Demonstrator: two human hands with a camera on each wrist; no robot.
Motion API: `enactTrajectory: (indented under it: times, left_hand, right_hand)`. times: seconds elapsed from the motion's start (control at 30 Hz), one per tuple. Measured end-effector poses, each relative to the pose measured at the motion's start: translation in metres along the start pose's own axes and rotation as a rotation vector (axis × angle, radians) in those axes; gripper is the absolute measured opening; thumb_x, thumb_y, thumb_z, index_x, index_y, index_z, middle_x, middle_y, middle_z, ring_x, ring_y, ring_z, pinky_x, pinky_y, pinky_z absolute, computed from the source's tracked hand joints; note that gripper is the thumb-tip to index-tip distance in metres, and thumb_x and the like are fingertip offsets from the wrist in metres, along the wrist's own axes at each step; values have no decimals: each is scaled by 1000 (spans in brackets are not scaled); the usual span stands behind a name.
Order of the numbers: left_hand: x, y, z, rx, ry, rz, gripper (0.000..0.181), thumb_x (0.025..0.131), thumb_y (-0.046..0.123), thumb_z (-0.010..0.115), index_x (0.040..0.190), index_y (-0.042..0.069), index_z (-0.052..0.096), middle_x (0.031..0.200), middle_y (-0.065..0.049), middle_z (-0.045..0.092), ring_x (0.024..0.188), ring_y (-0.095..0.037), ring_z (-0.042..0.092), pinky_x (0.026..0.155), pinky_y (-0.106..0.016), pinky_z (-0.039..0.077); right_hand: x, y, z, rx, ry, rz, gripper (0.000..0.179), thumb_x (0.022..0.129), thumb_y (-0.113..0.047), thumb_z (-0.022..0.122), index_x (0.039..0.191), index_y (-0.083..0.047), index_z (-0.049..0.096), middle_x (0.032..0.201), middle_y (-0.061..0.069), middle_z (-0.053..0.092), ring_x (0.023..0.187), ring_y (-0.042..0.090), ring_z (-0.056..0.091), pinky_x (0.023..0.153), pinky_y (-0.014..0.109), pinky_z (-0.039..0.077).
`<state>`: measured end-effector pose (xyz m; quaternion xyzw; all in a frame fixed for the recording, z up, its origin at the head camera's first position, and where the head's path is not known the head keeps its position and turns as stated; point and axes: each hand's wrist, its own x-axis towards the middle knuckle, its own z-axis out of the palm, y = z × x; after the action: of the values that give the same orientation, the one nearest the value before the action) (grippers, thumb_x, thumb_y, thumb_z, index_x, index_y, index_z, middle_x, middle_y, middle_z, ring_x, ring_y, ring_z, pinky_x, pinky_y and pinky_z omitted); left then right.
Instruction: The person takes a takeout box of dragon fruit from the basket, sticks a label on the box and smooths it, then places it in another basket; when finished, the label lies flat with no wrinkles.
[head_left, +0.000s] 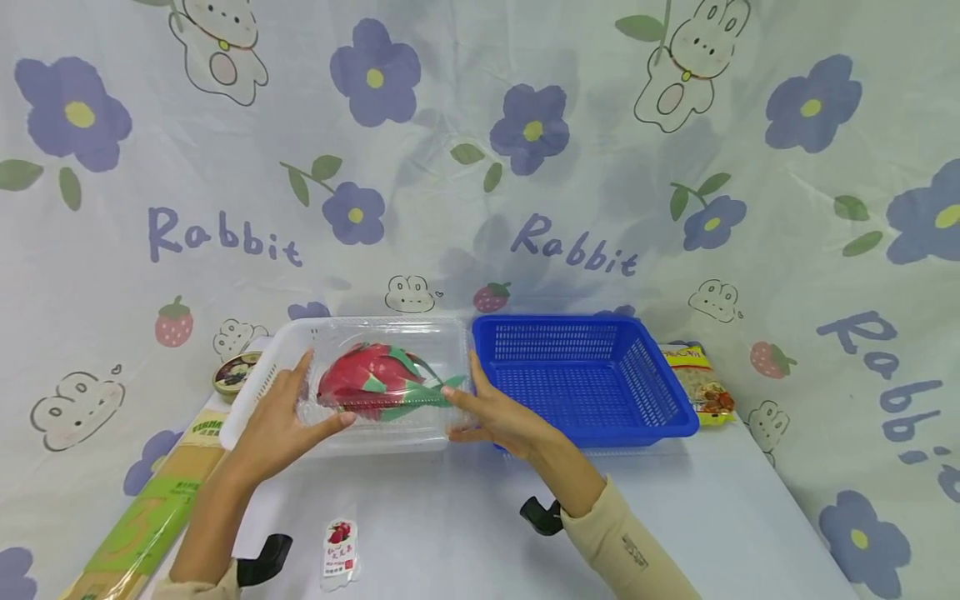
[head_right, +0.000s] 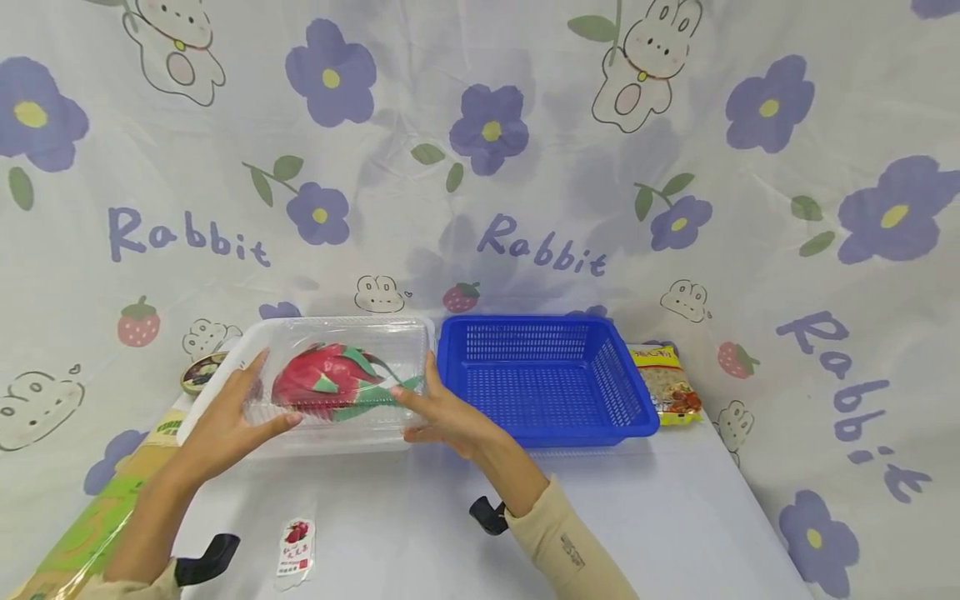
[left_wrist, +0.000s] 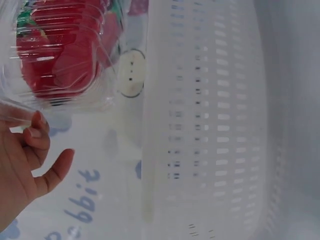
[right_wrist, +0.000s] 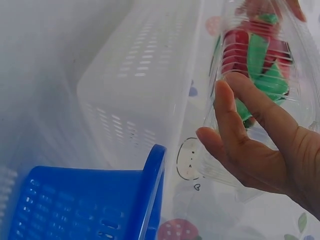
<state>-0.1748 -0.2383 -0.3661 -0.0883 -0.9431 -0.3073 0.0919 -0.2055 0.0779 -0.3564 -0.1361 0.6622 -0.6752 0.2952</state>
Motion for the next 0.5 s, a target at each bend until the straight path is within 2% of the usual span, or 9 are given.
enactTrajectory:
  times: [0.2, 0.5]
  left_hand:
    - [-3, 4, 1, -1, -2, -4, 112, 82, 50, 74, 160, 10, 5, 130, -24, 44, 108, -36, 47, 88, -65, 43]
    - [-8, 11, 5, 2, 10, 3, 113, 80, 50, 77, 160, 9, 8, 127, -22, 46, 105, -36, 49, 86, -64, 44]
  right_hand:
    - [-8, -1, 1, -5, 4, 0, 104, 98, -41, 61, 152, -36, -28, 161, 8, -31, 127, 45, 54, 101, 44, 49]
    - [-18, 2, -1, -22, 0, -5, 105, 98, -43, 61, 152, -35, -29, 160, 12, -30, 127, 41, 55, 106, 46, 44]
